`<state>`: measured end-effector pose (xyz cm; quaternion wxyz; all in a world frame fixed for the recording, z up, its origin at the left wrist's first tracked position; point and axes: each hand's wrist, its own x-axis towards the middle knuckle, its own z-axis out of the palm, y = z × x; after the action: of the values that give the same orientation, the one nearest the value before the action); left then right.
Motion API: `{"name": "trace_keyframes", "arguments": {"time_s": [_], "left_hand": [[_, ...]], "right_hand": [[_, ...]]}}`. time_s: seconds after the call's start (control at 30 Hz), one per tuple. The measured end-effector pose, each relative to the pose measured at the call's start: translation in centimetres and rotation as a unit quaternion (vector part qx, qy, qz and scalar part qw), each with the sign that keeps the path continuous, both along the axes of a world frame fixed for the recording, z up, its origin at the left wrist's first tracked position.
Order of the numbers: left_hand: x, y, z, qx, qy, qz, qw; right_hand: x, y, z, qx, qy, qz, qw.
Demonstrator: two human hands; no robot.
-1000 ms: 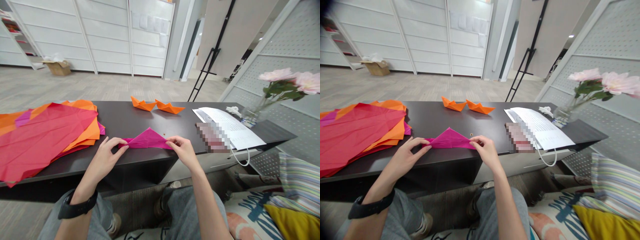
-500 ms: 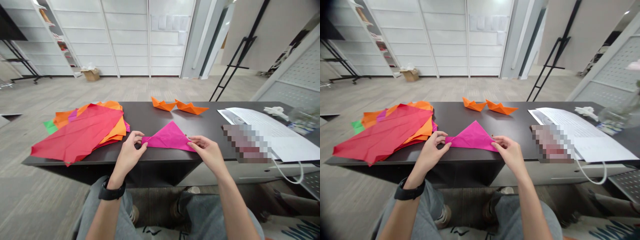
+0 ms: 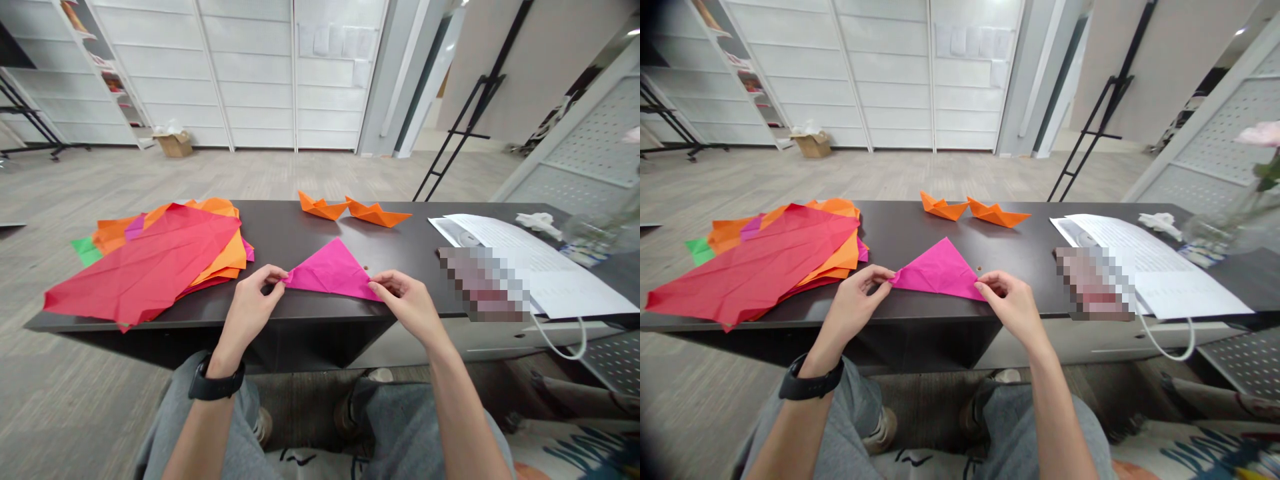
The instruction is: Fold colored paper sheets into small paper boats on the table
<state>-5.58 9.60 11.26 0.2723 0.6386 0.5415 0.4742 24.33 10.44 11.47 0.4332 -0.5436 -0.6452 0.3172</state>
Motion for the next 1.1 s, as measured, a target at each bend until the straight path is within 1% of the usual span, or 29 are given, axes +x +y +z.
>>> {"name": "trace_keyframes", "arguments": {"time_s": [0.13, 0.3, 0.43, 0.6, 0.77, 0.93, 1.03, 1.1], "left_hand": [[0.00, 0.05, -0.10, -0.004, -0.014, 0.000, 1.000], [-0.10, 0.05, -0.12, 0.000, -0.021, -0.012, 1.000], [-0.04, 0.04, -0.06, -0.003, -0.030, -0.014, 0.999], [0.09, 0.13, -0.16, -0.011, -0.057, -0.007, 0.998], [0.23, 0.08, -0.10, -0.011, -0.071, -0.008, 0.997], [0.34, 0.11, -0.20, -0.007, -0.082, -0.006, 0.997], [0.21, 0.27, -0.55, 0.000, -0.078, -0.002, 0.997], [0.13, 0.22, -0.67, 0.014, -0.047, -0.002, 0.999]], "right_hand": [[0.02, -0.20, 0.42, 0.010, 0.005, 0.027, 1.000], [0.10, 0.16, 0.27, 0.011, 0.058, 0.011, 0.998], [0.20, 0.21, 0.14, -0.010, 0.051, 0.011, 0.999], [0.23, 0.23, 0.02, 0.015, 0.037, 0.025, 0.999], [0.35, 0.49, -0.36, 0.032, 0.085, 0.005, 0.996], [0.32, 0.42, -0.34, 0.042, 0.105, -0.012, 0.993], [0.37, 0.20, -0.24, 0.035, 0.083, 0.010, 0.996], [0.45, 0.06, -0.19, 0.026, 0.054, 0.020, 0.998]]}}
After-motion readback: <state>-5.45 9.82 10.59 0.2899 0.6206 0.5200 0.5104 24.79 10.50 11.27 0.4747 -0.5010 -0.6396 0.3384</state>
